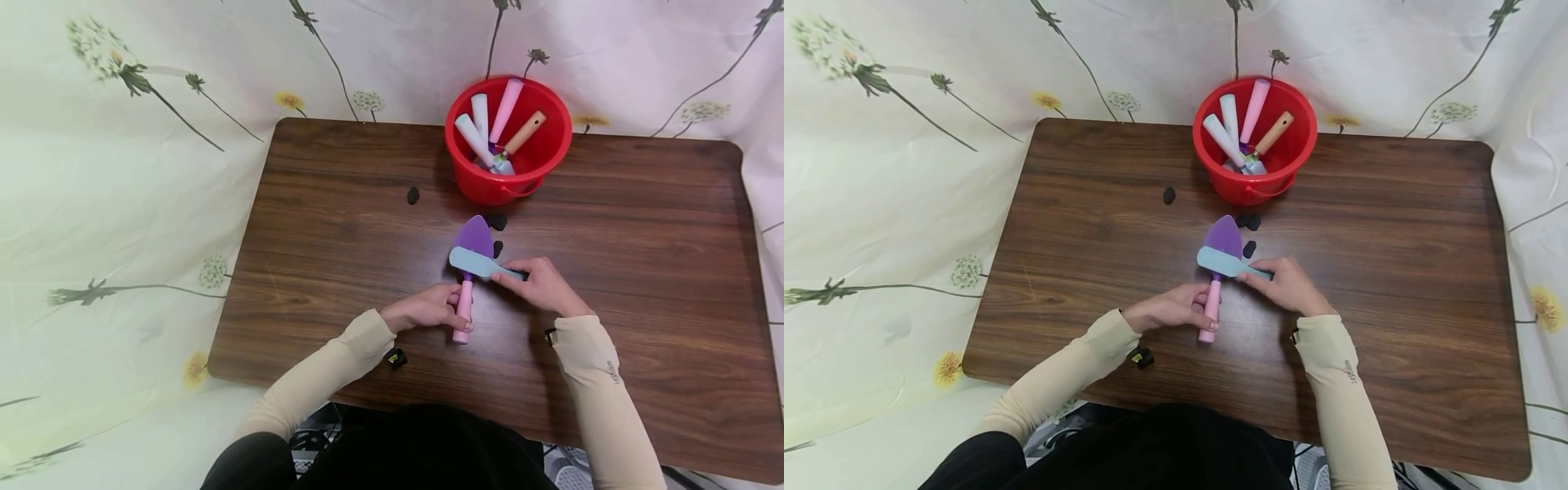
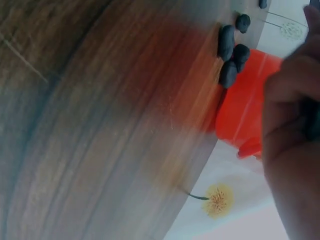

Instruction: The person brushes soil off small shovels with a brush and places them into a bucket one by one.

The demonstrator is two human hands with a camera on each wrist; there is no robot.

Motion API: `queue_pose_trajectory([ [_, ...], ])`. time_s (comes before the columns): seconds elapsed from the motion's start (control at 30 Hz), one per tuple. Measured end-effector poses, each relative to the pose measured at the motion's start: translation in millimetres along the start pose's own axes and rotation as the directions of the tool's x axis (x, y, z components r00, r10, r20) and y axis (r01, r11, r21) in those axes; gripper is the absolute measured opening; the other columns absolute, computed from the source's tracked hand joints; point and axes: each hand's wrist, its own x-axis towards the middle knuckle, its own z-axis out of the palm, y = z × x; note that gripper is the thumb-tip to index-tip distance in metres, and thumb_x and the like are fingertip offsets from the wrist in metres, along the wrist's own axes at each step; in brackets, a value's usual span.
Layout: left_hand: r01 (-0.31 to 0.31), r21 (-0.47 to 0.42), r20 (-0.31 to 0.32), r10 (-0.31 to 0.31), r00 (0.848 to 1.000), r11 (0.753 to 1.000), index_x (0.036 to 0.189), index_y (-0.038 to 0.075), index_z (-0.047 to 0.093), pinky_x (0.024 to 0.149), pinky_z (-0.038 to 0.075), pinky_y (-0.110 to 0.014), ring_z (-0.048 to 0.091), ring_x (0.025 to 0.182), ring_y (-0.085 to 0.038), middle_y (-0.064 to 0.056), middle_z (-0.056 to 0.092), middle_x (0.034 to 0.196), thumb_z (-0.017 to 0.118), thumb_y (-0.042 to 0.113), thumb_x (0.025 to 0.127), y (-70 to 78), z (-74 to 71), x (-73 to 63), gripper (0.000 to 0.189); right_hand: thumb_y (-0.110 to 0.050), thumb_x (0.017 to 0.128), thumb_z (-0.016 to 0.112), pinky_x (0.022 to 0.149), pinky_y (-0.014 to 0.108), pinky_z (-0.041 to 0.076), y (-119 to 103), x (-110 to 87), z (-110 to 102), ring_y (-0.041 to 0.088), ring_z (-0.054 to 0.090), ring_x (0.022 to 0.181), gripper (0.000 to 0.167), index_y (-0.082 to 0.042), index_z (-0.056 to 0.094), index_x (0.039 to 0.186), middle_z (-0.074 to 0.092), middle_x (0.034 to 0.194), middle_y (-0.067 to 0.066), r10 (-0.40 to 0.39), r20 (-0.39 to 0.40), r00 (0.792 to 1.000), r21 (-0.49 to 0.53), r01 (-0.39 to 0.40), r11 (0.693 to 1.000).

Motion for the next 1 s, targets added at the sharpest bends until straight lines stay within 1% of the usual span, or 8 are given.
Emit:
queue_pose_trajectory([
  [0.17,-0.007,0.01,0.052,0.006,0.999,1.0,0.125,-0.009,0.043,0.074,0.051,-0.02,0.063,0.08,-0.009,-0.03,0.061,0.119,0.073,0.004,0.082,-0.3,0.6,-4.4,0.054,-0.045,0.089,0.066,0.06,0.027,0.045,-1,2.9,-10,0.015,0.056,0.062,0.034,-0.013,0.074,0.096,0.065,0.064,0.002,0.068,0.012,0.998,-0.026,-0.068,0.997],
  [0.33,-0.02,-0.001,0.066,0.02,0.998,1.0,0.124,-0.009,0.043,0.073,0.051,-0.02,0.063,0.08,-0.009,-0.032,0.06,0.119,0.072,0.003,0.082,1.1,0.0,-7.0,0.053,-0.04,0.09,0.067,0.059,0.031,0.045,-1,4.7,-12,0.018,0.055,0.061,0.035,-0.006,0.074,0.099,0.07,0.071,0.008,0.025,-0.161,0.987,-0.094,-0.041,0.995],
  [0.4,-0.021,-0.003,0.063,0.021,0.998,1.0,0.121,-0.007,0.045,0.073,0.052,-0.021,0.063,0.079,-0.009,-0.029,0.063,0.115,0.073,0.002,0.082,1.9,-0.3,-7.9,0.049,-0.035,0.09,0.068,0.06,0.036,0.048,1,5.4,-10,0.023,0.058,0.063,0.034,-0.003,0.073,0.101,0.072,0.078,0.013,-0.019,-0.258,0.966,-0.131,-0.016,0.991],
  [0.53,-0.021,0.004,0.048,0.02,0.999,1.0,0.11,0.0,0.049,0.076,0.053,-0.028,0.063,0.076,-0.009,-0.019,0.068,0.104,0.074,0.003,0.081,2.4,-0.3,-8.1,0.038,-0.029,0.089,0.07,0.059,0.046,0.047,3,5.8,-4,0.033,0.059,0.06,0.032,0.001,0.072,0.1,0.071,0.076,0.02,-0.101,-0.433,0.896,-0.196,0.016,0.98],
  [0.63,-0.024,0.008,0.036,0.024,0.999,1.0,0.108,0.001,0.049,0.075,0.054,-0.029,0.063,0.075,-0.01,-0.017,0.069,0.102,0.074,0.003,0.081,2.8,0.3,-6.9,0.037,-0.026,0.088,0.07,0.055,0.041,0.044,3,4.7,-1,0.03,0.056,0.055,0.028,0.001,0.072,0.095,0.068,0.069,0.018,-0.138,-0.494,0.858,-0.19,0.049,0.981],
  [0.7,-0.022,0.002,0.017,0.022,1.0,1.0,0.111,-0.001,0.048,0.073,0.053,-0.026,0.063,0.076,-0.01,-0.018,0.068,0.103,0.074,0.003,0.081,3.2,0.5,-6.1,0.04,-0.024,0.088,0.071,0.055,0.033,0.043,3,2.7,1,0.023,0.053,0.056,0.025,0.0,0.073,0.095,0.068,0.069,0.014,-0.144,-0.466,0.873,-0.15,0.082,0.985],
  [0.87,-0.015,-0.03,-0.036,0.014,0.999,0.999,0.114,-0.002,0.049,0.071,0.053,-0.024,0.063,0.077,-0.011,-0.012,0.067,0.099,0.074,0.004,0.081,2.8,-1.3,-3.6,0.042,-0.028,0.088,0.071,0.057,0.021,0.041,2,-3.7,3,0.014,0.052,0.062,0.026,-0.005,0.074,0.1,0.071,0.077,0.006,-0.1,-0.189,0.977,-0.05,0.092,0.995],
  [1.0,-0.02,-0.027,-0.025,0.019,1.0,0.999,0.111,0.0,0.049,0.072,0.052,-0.023,0.063,0.077,-0.011,-0.02,0.067,0.105,0.074,0.004,0.081,1.5,-3.3,-2.7,0.039,-0.035,0.09,0.068,0.057,0.025,0.041,0,-4.4,0,0.016,0.05,0.062,0.029,-0.009,0.074,0.102,0.069,0.075,0.003,-0.039,-0.062,0.997,-0.052,0.035,0.998],
])
